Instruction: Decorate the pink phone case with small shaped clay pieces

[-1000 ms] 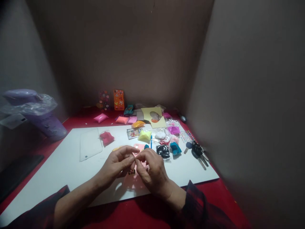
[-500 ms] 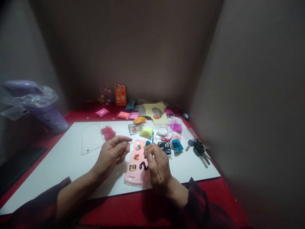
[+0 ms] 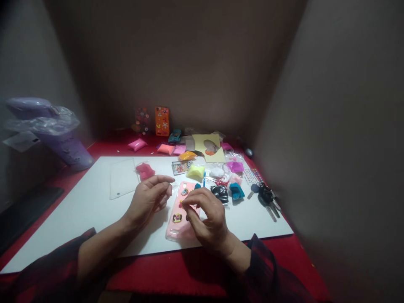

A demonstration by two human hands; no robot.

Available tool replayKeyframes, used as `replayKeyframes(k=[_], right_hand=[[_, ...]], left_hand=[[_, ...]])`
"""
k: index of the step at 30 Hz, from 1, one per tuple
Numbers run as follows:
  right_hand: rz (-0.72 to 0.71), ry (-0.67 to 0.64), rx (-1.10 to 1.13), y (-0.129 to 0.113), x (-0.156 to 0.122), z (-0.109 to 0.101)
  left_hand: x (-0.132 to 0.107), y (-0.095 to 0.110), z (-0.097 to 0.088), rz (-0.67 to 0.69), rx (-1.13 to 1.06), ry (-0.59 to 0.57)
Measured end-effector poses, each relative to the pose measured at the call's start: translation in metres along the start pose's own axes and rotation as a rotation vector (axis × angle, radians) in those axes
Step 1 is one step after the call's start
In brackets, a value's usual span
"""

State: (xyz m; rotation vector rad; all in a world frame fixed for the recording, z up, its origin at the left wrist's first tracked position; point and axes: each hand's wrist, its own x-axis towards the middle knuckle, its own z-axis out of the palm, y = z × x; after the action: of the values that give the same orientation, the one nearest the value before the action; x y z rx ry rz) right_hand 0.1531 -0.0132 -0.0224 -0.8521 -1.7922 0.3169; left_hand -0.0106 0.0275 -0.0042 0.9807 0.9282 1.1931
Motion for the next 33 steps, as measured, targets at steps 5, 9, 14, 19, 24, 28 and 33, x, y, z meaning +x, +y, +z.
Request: replayKeyframes(k=[5, 9, 14, 19, 24, 28, 33], right_hand=[[0.034, -0.076, 0.037, 0.0016, 0.0002, 0.0011], [0.001, -0.087, 0.04, 0.0007, 0.0014, 0.0011], [0.041, -0.05, 0.018, -0.0004, 0.0008, 0.0002], [0.067, 0.031, 0.042, 0.0006, -0.0007, 0.0], [0.068, 0.041, 0.073, 0.0008, -0.0011, -0.0013], [0.057, 0.041, 0.047, 0.0013, -0.0014, -0.0024], [0.081, 0.075, 0.005, 0.003, -0.001, -0.0008]], left_hand=[[0.0008, -0.0004, -0.0007, -0.005, -0.013, -0.007], [-0.0001, 0.0004, -0.0001, -0.015, -0.017, -0.015], [-0.0029, -0.002, 0.0022, -0.059, 0.088, -0.171], [-0.0042, -0.0042, 0.0023, -0.101, 0.091, -0.237], [-0.0068, 0.0011, 0.0047, -0.125, 0.105, -0.272], [-0.008, 0.0024, 0.0062, -0.118, 0.114, -0.243], [-0.0037, -0.0034, 0.0027, -0.087, 0.085, -0.227]])
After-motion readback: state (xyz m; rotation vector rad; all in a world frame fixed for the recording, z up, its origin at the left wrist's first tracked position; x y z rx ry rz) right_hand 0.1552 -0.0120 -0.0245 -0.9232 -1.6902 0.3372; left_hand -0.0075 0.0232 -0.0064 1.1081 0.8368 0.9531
